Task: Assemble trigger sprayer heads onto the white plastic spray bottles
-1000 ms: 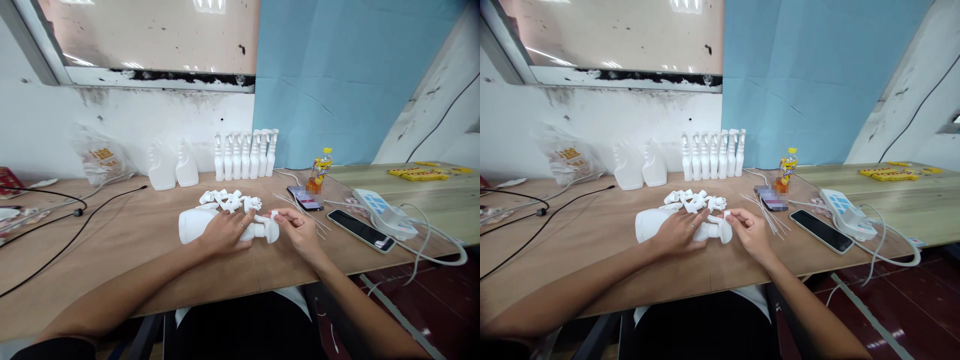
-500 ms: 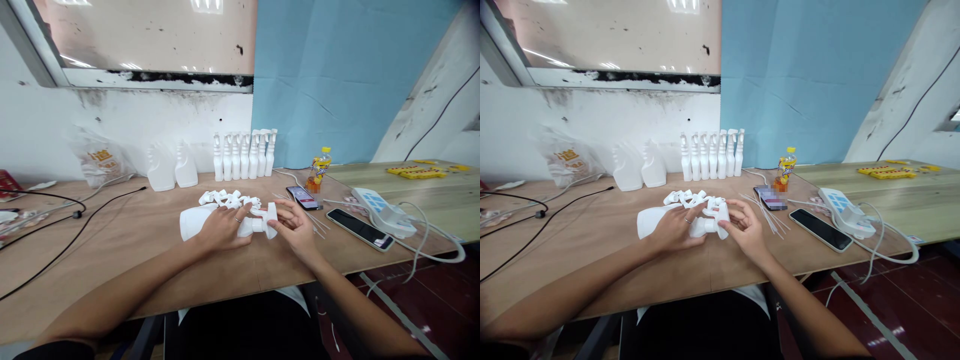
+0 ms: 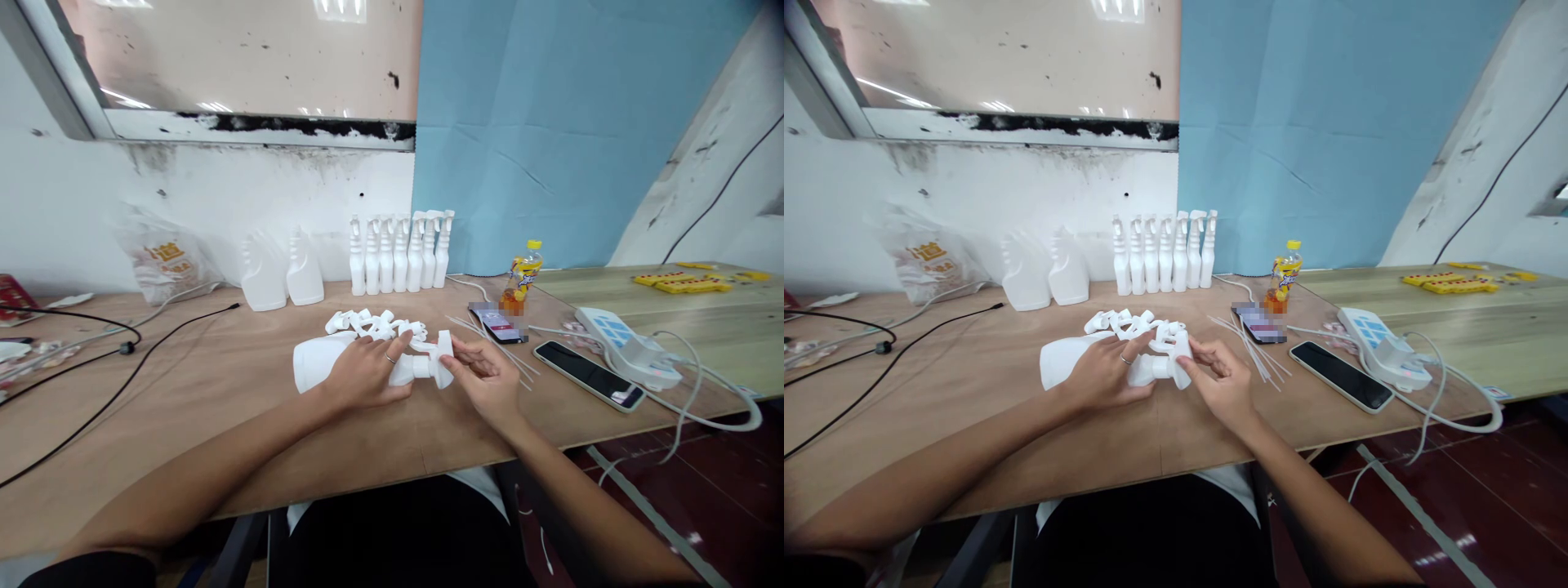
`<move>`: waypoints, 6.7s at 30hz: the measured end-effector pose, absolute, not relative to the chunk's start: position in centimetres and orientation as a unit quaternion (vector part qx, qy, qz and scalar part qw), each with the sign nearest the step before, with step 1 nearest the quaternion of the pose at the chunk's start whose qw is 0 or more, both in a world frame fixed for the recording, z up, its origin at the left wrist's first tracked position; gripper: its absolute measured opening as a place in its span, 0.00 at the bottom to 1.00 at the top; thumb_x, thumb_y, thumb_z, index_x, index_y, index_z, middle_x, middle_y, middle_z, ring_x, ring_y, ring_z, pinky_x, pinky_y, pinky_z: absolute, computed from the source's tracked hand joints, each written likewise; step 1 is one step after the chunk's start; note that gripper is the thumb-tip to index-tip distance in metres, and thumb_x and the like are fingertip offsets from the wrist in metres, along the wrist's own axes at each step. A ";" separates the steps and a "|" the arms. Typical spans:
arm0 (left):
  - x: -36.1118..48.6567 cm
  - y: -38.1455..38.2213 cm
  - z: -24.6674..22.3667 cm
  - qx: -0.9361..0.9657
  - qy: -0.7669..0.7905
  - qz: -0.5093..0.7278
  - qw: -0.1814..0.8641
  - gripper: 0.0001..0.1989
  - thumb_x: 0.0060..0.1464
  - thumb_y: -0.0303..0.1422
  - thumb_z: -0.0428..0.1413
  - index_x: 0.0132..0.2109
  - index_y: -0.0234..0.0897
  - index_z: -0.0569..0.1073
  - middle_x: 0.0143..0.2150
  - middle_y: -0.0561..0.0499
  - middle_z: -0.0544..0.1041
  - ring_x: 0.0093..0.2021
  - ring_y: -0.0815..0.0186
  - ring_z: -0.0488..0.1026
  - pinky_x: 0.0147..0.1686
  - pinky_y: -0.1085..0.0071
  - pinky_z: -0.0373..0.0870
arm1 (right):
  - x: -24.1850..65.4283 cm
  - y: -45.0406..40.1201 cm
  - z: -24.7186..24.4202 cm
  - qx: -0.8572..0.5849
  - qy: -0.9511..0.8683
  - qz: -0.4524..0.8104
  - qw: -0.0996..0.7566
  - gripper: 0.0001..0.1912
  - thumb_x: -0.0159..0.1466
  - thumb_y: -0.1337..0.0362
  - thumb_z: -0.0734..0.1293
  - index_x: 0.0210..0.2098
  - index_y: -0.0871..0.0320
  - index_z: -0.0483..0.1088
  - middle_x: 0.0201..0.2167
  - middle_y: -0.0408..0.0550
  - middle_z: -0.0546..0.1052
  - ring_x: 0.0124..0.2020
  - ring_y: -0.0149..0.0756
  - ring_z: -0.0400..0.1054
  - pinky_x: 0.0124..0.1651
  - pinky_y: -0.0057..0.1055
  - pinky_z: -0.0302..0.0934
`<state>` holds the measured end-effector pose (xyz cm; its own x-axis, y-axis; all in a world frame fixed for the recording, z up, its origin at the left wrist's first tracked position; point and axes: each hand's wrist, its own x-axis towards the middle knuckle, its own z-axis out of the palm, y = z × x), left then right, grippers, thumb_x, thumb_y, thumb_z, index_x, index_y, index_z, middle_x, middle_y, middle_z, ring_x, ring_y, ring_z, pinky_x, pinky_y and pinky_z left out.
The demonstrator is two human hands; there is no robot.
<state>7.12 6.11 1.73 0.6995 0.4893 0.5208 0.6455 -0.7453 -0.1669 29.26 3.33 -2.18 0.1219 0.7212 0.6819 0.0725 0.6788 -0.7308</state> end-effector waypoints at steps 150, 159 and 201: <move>5.6 -0.7 -4.1 -0.835 -0.492 -0.245 -0.015 0.16 0.67 0.31 0.47 0.59 0.39 0.67 0.57 0.43 0.69 0.51 0.56 0.73 0.50 0.57 0.74 | 29.0 11.7 0.3 -0.402 -0.837 0.074 0.364 0.08 0.64 0.69 0.65 0.38 0.60 0.76 0.36 0.50 0.80 0.36 0.38 0.72 0.42 0.33 0.64; 5.8 -0.9 -3.7 -0.832 -0.491 -0.252 -0.052 0.16 0.68 0.31 0.47 0.60 0.39 0.64 0.54 0.45 0.71 0.51 0.58 0.72 0.50 0.60 0.72 | 27.6 1.5 -1.4 -0.259 -0.891 0.131 0.348 0.19 0.69 0.66 0.64 0.59 0.51 0.69 0.58 0.50 0.73 0.58 0.40 0.68 0.61 0.41 0.64; 5.7 -0.8 -3.4 -0.868 -0.438 -0.231 -0.044 0.18 0.68 0.28 0.45 0.61 0.44 0.63 0.54 0.47 0.74 0.51 0.59 0.73 0.49 0.61 0.72 | 39.4 8.3 -2.5 -0.693 -0.700 -0.072 0.157 0.17 0.66 0.62 0.60 0.30 0.59 0.78 0.34 0.61 0.81 0.37 0.50 0.75 0.39 0.37 0.61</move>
<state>5.66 -0.76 -3.44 0.5102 0.7801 0.3621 0.7397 -0.6128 0.2781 39.42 8.34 -2.52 0.0104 0.9476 0.3192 0.9928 0.0284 -0.1165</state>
